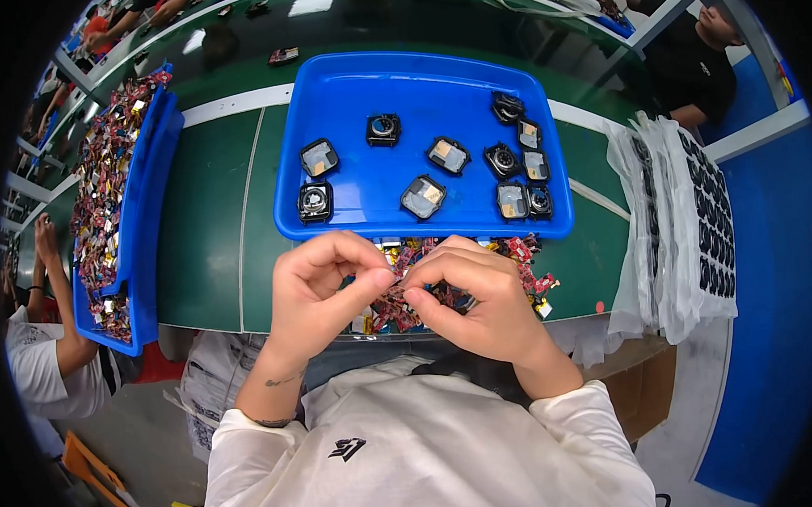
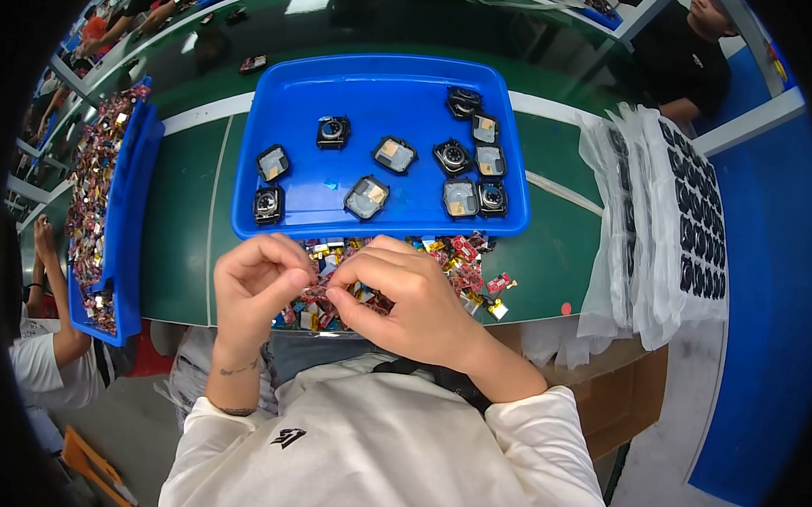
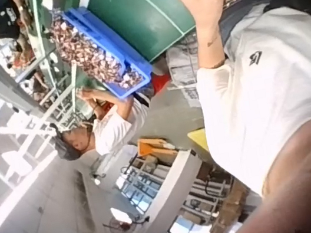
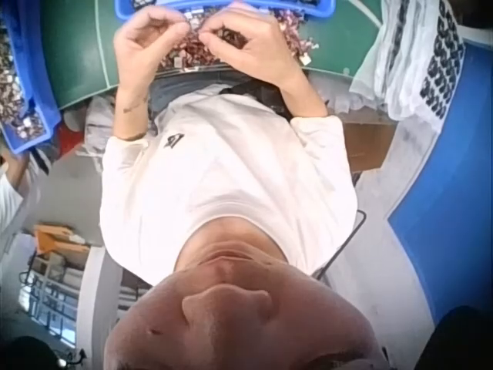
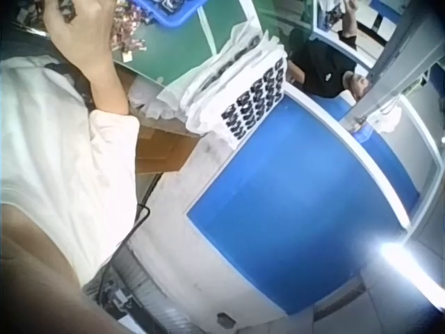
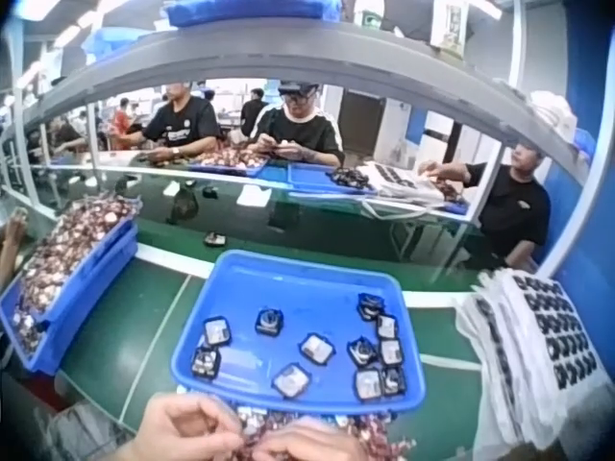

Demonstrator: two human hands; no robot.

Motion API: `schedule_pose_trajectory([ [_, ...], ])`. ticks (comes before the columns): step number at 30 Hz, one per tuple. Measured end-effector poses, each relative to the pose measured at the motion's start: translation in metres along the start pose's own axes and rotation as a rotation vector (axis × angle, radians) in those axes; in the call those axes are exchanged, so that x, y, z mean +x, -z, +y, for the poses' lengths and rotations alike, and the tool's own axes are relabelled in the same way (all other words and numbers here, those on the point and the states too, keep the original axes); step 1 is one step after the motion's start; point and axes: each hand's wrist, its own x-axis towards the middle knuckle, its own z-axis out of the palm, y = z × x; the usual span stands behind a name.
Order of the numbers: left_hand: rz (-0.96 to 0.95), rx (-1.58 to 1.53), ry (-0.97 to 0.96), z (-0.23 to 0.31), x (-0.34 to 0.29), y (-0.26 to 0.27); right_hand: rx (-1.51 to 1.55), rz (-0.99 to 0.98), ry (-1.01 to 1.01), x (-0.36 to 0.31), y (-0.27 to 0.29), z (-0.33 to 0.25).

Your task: The recorder is peeling small adhesive backings and attaching them to electronic components on an assembly line.

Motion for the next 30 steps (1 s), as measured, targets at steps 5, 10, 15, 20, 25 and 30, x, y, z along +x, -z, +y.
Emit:
schedule_pose_trajectory([
  [5, 0.090, 0.072, -0.031, 0.007, -0.001, -0.009, -0.005, 0.006, -0.018, -0.001, 0.004, 0.000],
  [10, 0.002, 0.534, -0.286, 0.010, 0.008, -0.007, -0.007, 0.060, -0.049, -0.001, 0.006, 0.002],
  [15, -0.097, 0.493, -0.132, 0.001, 0.006, -0.004, 0.061, 0.070, -0.046, -0.001, 0.005, 0.003],
  [20, 0.150, 0.268, -0.110, -0.004, -0.001, -0.011, 0.060, 0.092, -0.158, 0.000, 0.008, -0.004],
  [25, 0.218, 0.206, -0.117, -0.007, -0.005, -0.018, -0.014, 0.066, -0.121, -0.002, 0.007, 0.005],
  [30, 0.357, 0.184, -0.060, -0.011, -0.009, -0.021, -0.051, 0.142, 0.001, -0.001, 0.002, 0.006],
])
